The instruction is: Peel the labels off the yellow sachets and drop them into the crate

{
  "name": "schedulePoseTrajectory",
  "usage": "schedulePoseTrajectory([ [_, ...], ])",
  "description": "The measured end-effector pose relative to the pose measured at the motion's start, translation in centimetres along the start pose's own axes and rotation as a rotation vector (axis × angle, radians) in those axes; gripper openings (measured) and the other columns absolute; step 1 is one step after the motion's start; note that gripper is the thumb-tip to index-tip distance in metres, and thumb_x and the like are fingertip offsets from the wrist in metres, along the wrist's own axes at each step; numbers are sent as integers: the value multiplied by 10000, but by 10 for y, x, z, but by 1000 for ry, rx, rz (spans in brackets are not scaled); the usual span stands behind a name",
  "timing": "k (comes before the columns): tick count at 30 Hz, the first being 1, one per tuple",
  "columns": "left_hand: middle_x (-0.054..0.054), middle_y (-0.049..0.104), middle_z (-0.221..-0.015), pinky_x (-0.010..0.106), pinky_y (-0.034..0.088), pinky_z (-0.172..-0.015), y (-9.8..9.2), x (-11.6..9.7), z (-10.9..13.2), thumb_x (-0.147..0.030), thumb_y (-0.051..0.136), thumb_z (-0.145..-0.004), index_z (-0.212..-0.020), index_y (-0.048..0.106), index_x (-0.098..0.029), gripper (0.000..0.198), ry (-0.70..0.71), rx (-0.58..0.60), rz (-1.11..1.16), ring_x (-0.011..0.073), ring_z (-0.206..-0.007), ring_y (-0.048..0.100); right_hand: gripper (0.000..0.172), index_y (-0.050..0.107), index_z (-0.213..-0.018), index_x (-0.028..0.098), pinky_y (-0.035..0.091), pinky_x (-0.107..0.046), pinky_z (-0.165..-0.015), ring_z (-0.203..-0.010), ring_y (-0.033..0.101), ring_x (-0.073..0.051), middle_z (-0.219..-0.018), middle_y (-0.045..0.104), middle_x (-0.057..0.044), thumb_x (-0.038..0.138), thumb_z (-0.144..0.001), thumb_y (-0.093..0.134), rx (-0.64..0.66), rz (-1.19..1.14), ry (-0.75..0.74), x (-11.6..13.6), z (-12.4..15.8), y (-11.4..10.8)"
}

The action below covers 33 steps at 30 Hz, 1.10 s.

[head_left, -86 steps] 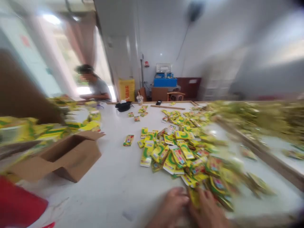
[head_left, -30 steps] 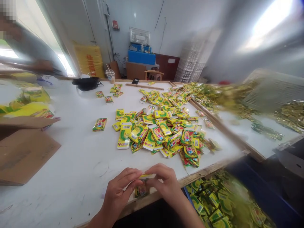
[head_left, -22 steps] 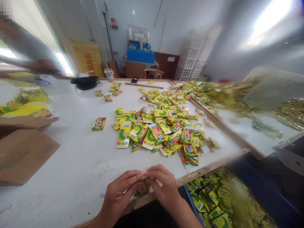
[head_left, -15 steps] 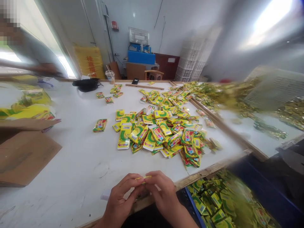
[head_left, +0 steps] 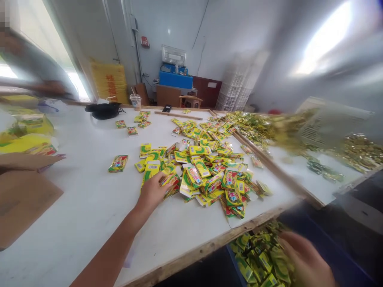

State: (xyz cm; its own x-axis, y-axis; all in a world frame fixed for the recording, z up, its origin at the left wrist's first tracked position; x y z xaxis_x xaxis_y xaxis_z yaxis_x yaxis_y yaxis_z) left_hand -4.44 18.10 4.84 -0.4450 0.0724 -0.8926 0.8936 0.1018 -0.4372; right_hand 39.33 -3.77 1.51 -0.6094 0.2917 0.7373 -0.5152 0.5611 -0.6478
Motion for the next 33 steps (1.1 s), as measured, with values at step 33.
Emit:
schedulePoseTrajectory([
  [33,21,746,-1110,271,548,-889,-16,40,141,-385,713,-806,-1080,737,-259,303,-174,84,285,244,-1048,666,214,766,-906,185,518,-262,-612,-634,692,-173,-736,661,-2,299,-730,807,984,-948,121,201,86,197],
])
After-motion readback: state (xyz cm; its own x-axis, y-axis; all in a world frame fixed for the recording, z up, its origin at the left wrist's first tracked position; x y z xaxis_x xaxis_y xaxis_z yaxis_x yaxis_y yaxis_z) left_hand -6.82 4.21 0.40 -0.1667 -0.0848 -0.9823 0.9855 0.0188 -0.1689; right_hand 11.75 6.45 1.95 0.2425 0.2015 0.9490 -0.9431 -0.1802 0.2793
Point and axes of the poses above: each hand's wrist, its own z-axis away from the middle knuckle, its own y-axis out of the palm, x = y × z, the point moved 3 cm from there along -z, towards the middle knuckle
